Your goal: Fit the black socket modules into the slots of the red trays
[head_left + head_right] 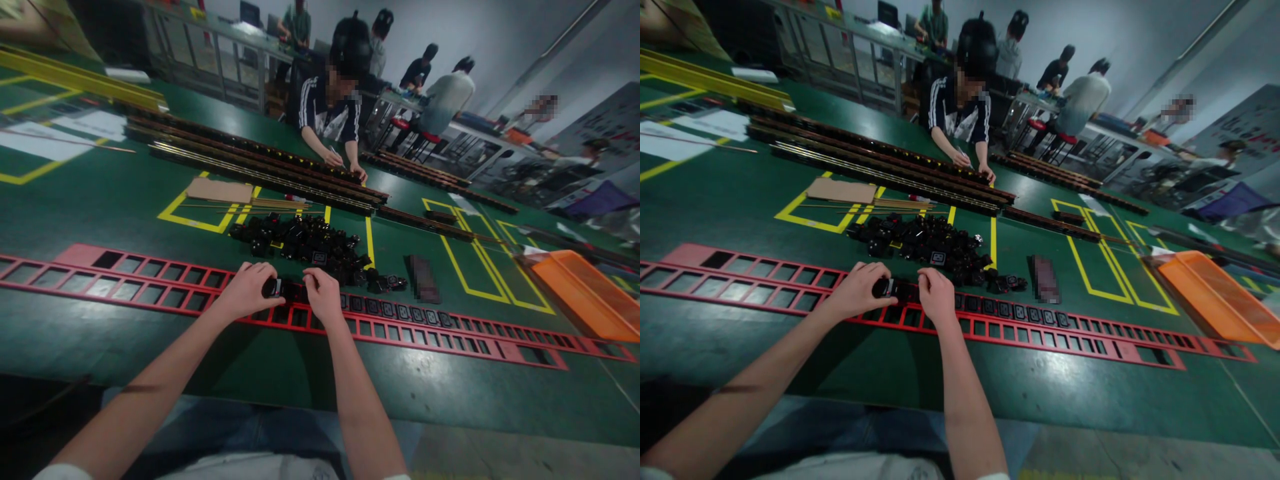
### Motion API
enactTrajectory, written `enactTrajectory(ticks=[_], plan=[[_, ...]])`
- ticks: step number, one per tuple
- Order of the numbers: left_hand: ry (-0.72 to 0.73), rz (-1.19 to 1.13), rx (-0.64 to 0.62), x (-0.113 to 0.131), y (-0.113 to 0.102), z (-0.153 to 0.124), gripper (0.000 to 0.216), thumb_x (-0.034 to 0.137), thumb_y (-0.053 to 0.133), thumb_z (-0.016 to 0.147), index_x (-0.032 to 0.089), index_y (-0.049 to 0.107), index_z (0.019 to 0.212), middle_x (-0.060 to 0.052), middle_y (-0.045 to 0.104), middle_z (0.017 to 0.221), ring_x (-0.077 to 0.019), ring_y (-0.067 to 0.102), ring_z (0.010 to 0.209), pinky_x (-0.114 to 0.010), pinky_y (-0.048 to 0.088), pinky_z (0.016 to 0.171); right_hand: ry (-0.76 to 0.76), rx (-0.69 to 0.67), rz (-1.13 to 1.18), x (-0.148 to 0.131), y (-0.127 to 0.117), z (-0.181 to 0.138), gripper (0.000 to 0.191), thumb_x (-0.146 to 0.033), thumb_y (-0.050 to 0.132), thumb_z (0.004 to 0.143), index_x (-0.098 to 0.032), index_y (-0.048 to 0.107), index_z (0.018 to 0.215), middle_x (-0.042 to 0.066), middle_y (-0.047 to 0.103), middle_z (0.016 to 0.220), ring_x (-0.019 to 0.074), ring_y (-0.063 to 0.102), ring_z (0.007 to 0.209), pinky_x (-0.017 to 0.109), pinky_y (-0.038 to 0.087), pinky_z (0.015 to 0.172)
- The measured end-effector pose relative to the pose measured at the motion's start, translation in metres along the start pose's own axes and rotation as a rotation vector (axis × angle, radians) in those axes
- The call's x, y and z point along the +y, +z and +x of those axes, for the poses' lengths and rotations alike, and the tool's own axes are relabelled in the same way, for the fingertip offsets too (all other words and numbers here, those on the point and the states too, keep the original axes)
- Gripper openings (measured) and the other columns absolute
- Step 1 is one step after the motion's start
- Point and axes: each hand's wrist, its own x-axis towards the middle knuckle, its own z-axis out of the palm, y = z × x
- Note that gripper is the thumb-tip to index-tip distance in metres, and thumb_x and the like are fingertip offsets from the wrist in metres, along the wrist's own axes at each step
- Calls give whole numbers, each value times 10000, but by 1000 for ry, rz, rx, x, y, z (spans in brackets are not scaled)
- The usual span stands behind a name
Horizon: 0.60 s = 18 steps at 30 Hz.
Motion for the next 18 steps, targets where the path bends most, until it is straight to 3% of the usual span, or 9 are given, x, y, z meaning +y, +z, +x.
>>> enactTrajectory(ticks=[18], plan=[[35,33,-12,-2,0,0,377,490,735,780,215,578,984,-28,662,1017,-255,604,989,-406,325,886,6,-5,-8,2,1,0,235,-239,468,963,-227,699,1006,43,742,940,196,689,869,307,511,799]])
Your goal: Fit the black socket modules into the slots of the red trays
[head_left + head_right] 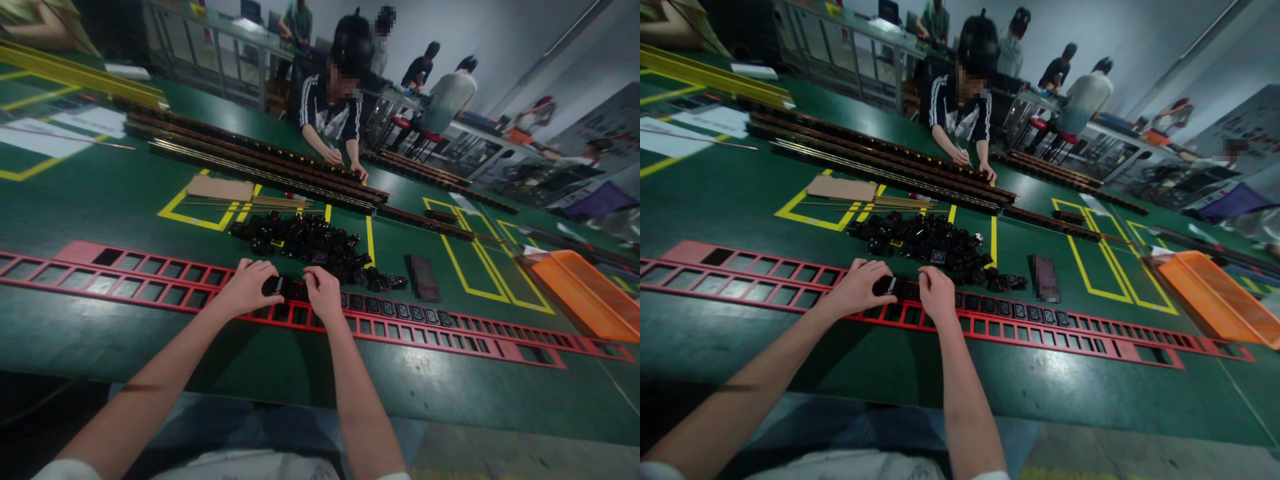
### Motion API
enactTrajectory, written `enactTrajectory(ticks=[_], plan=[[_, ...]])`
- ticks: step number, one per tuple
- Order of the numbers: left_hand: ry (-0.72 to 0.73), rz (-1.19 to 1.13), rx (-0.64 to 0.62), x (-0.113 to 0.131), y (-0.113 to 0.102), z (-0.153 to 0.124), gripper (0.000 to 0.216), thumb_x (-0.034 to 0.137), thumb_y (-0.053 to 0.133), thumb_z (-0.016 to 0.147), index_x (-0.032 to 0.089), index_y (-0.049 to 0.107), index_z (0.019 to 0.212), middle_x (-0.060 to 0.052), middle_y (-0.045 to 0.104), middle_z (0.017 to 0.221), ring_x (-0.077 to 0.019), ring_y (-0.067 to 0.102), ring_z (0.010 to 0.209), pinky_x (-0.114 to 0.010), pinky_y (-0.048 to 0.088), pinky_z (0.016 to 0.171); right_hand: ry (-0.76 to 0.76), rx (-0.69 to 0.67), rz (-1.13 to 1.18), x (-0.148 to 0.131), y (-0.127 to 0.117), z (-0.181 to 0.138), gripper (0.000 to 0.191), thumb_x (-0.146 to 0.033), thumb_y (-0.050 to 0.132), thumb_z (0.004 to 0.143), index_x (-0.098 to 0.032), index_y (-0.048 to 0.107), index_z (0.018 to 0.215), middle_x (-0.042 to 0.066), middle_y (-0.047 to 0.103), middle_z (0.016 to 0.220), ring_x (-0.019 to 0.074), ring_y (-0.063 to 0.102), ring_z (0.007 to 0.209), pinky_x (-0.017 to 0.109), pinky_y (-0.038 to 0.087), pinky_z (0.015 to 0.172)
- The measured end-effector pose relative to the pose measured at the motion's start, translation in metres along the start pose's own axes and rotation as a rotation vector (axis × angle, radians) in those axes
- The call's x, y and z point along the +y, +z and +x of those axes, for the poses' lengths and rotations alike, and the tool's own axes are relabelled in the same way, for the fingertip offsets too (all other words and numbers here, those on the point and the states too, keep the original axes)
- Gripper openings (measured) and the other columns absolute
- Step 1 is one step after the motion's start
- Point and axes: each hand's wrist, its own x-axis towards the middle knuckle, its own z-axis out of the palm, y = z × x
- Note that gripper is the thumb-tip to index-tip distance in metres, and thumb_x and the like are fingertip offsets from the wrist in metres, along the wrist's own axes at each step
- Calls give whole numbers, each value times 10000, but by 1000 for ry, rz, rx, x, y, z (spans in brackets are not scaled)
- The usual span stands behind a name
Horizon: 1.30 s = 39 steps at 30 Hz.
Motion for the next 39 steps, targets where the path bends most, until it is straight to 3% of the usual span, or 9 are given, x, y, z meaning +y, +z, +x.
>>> enactTrajectory(ticks=[7,15,28,39], plan=[[42,13,0,1,-1,-1,379,453,713,813,210,624,1090,-45,636,1021,-260,586,1003,-411,345,889,-3,-3,-5,-1,0,0,236,-241,463,966,-226,694,1006,40,739,945,194,687,878,306,509,809],[23,-3,-6,-1,-2,-1,295,412,702,790,207,644,994,-28,640,948,-244,598,953,-398,351,869,4,-2,21,-1,-1,0,235,-237,464,965,-218,694,1010,45,741,929,192,694,875,302,517,807],[-15,9,0,-5,1,-6,390,447,738,820,224,651,1129,-49,643,1041,-280,592,1027,-415,365,878,-9,0,32,-3,-1,0,230,-229,465,966,-212,691,1007,47,738,933,186,687,873,296,516,801],[36,63,4,-5,0,-7,466,482,708,841,214,669,1221,-81,571,1083,-276,523,1019,-405,390,837,-13,-10,18,1,1,0,229,-228,466,967,-213,691,1007,48,738,968,189,689,905,304,517,828]])
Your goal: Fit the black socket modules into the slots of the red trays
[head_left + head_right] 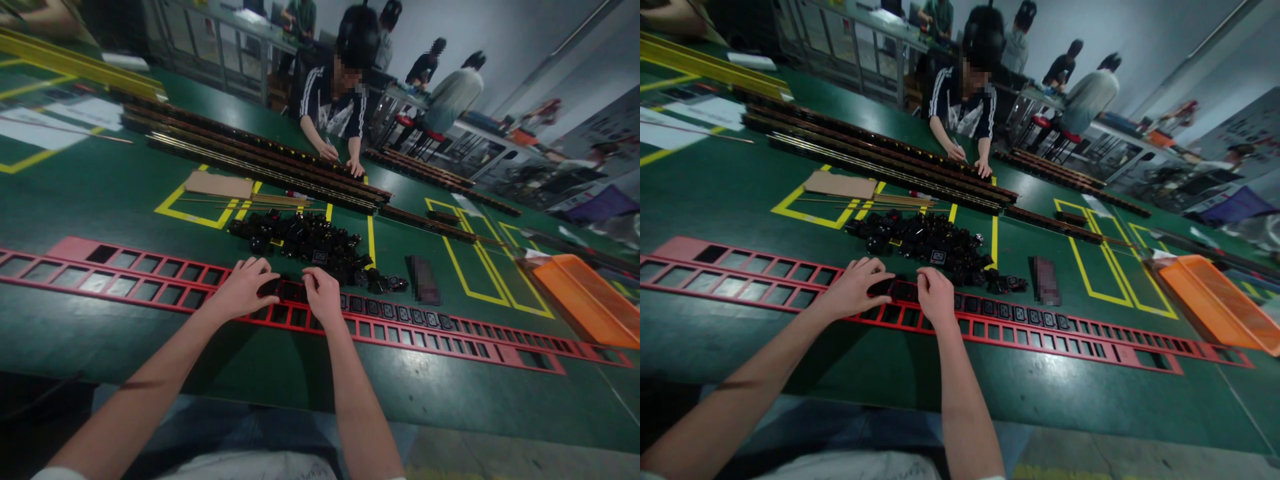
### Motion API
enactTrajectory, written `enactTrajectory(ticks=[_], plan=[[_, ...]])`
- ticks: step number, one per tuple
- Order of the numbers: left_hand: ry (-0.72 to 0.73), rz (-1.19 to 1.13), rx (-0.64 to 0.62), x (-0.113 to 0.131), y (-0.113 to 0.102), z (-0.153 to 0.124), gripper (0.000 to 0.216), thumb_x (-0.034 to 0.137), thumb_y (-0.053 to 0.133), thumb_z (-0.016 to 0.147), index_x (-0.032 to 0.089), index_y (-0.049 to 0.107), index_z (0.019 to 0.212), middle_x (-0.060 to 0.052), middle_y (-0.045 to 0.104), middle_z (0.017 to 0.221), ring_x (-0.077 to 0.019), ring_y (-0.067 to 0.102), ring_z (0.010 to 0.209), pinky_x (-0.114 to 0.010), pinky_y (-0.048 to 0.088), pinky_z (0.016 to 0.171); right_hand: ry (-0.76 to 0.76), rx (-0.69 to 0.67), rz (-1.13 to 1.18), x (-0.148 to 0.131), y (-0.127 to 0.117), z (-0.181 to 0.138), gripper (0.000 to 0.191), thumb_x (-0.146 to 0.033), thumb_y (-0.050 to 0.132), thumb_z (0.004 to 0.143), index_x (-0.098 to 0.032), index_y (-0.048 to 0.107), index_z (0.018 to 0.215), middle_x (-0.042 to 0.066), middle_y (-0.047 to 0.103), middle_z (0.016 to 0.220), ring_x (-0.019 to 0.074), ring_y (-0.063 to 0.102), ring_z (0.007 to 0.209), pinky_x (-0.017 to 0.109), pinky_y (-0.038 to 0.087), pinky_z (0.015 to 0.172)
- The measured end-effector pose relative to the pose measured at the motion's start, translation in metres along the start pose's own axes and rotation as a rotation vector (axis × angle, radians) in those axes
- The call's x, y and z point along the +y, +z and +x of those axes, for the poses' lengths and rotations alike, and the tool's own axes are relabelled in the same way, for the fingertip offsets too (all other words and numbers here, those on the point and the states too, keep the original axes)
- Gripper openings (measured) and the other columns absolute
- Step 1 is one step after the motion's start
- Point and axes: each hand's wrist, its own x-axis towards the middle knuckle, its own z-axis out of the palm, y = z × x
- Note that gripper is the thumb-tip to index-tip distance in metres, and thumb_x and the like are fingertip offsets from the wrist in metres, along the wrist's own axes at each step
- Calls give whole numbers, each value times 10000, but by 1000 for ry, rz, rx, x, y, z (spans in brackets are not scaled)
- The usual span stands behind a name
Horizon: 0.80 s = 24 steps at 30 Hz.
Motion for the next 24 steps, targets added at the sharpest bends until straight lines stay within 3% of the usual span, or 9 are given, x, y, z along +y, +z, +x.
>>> enactTrajectory(ticks=[4,17,24], plan=[[21,-16,2,2,0,0,481,429,684,852,221,628,1282,-69,567,1048,-265,518,998,-408,394,843,-10,-1,-4,0,0,0,232,-227,463,968,-211,691,1010,50,735,972,190,686,911,306,517,835],[35,0,-26,9,-8,1,362,375,632,863,193,651,1175,-76,561,1012,-277,515,998,-413,415,816,2,-2,-6,-1,0,0,227,-227,468,964,-219,691,1004,48,737,964,194,688,913,306,515,839],[42,15,-21,9,-7,0,368,348,630,891,193,623,1225,-79,587,1032,-271,528,999,-407,424,813,-6,-8,-18,-2,0,0,233,-222,466,967,-216,694,1011,46,736,974,189,683,923,299,512,848]])
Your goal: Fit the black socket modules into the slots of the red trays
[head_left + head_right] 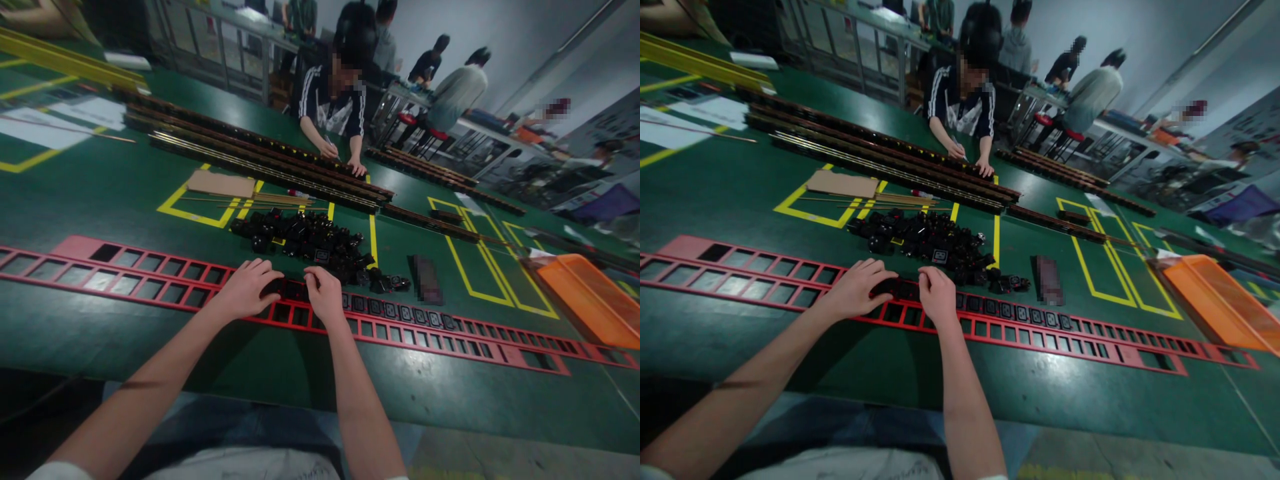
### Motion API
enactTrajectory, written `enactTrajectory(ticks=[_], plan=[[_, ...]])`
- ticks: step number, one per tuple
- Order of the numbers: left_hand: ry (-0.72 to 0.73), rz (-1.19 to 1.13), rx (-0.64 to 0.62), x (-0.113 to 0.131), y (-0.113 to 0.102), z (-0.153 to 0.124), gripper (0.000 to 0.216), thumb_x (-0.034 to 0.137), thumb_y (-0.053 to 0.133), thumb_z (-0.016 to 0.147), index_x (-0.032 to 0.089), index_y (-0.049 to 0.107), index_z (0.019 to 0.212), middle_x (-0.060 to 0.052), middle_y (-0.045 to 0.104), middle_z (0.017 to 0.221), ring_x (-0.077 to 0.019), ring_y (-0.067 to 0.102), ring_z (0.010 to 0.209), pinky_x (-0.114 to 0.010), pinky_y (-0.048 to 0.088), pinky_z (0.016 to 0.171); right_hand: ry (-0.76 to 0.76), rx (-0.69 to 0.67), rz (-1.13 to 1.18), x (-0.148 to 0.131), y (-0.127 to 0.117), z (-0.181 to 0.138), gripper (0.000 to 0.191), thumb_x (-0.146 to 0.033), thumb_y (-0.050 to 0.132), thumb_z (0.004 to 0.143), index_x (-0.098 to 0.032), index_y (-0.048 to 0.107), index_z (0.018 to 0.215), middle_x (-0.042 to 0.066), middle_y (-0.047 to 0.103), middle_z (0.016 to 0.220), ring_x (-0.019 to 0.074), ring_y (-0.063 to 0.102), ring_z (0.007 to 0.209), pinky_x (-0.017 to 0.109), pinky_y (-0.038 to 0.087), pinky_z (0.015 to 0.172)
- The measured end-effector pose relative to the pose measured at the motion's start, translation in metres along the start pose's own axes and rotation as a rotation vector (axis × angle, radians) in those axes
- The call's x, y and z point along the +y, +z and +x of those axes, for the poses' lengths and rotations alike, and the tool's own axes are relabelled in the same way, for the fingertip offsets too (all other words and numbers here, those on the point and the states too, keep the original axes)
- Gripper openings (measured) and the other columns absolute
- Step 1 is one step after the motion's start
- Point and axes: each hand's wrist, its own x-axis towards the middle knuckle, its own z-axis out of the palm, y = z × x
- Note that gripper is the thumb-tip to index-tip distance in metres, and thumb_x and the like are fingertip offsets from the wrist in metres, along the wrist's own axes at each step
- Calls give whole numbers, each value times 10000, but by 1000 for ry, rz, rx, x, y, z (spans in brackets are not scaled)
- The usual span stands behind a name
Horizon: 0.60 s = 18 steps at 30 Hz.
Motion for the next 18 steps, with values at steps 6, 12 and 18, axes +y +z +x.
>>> enactTrajectory(ticks=[6,12,18], plan=[[-18,-18,4,1,2,0,296,331,650,884,189,641,1144,-82,587,1011,-283,530,998,-417,439,801,2,0,3,-1,-1,-1,230,-210,468,968,-211,693,1015,49,733,992,187,679,934,302,515,858],[-54,-163,-16,-2,4,2,263,317,679,860,208,601,1087,-71,577,1117,-270,523,1025,-415,450,862,-24,-41,-42,-8,-3,-2,224,-202,465,974,-216,684,1021,53,718,996,194,659,962,322,514,871],[-89,-219,-38,-1,1,2,260,356,670,881,207,599,1082,-69,578,1095,-270,521,1015,-418,450,872,-54,-81,-128,-13,-4,-3,221,-182,450,986,-197,668,1019,71,694,969,219,621,945,354,501,848]])
